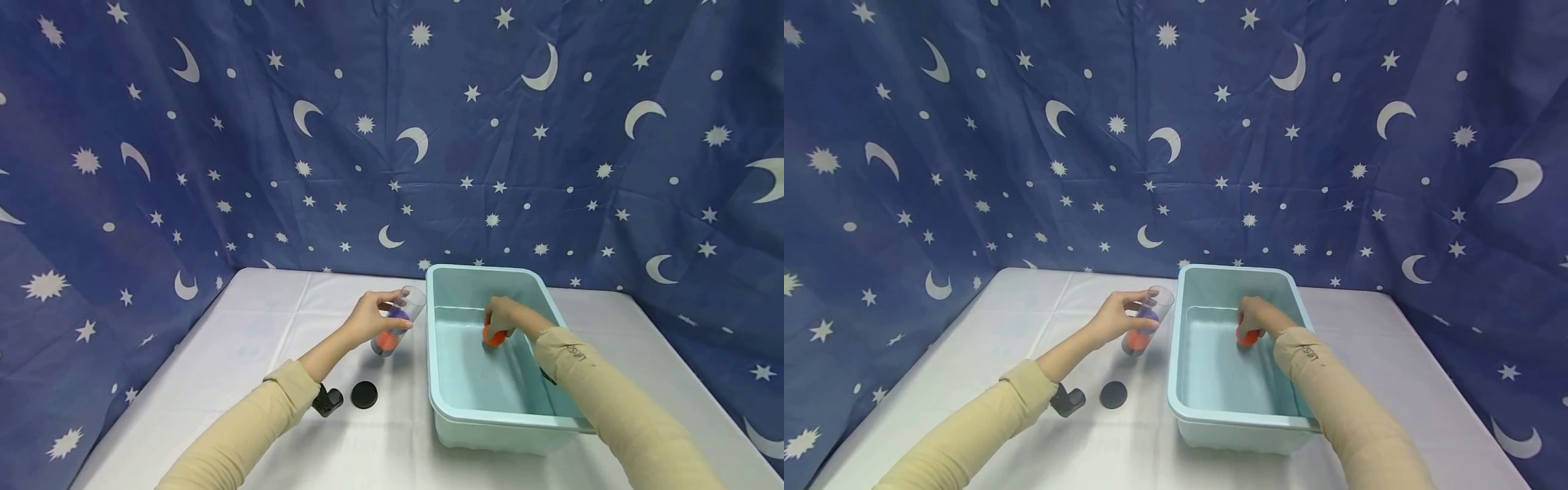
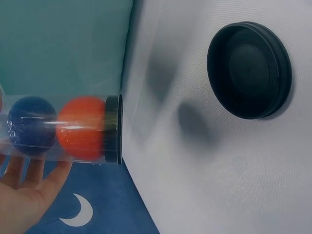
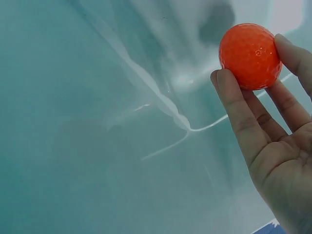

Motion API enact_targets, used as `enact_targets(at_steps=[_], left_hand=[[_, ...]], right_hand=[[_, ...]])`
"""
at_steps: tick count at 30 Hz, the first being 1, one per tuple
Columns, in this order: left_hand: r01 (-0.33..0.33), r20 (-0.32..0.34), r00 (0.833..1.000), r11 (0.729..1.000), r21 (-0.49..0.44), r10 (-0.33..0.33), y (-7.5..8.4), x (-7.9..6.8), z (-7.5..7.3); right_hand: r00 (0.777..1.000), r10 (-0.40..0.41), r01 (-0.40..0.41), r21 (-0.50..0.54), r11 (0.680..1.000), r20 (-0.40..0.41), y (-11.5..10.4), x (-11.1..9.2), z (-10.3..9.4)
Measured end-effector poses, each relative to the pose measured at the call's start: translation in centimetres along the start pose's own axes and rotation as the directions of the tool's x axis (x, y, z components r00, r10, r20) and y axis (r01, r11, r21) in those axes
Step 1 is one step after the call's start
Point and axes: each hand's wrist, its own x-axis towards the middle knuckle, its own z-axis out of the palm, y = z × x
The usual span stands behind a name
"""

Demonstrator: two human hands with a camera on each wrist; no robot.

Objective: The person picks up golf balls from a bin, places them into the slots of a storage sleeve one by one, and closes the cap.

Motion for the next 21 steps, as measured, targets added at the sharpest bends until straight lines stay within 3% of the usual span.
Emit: enact_targets(at_steps=[8, 21], left_hand=[[-0.019, -0.001, 1.000, 1.000, 0.004, 0.019, -0.2, -0.1, -0.1], [0.014, -0.022, 1.000, 1.000, 0.024, -0.014, -0.2, -0.4, 0.0]], right_hand=[[0.996, -0.079, 0.080, 0.037, 0.996, -0.030, -0.2, -0.7, -0.8], [0.983, -0.162, 0.178, 0.241, 0.954, -0.083, -1.1, -1.7, -1.9]])
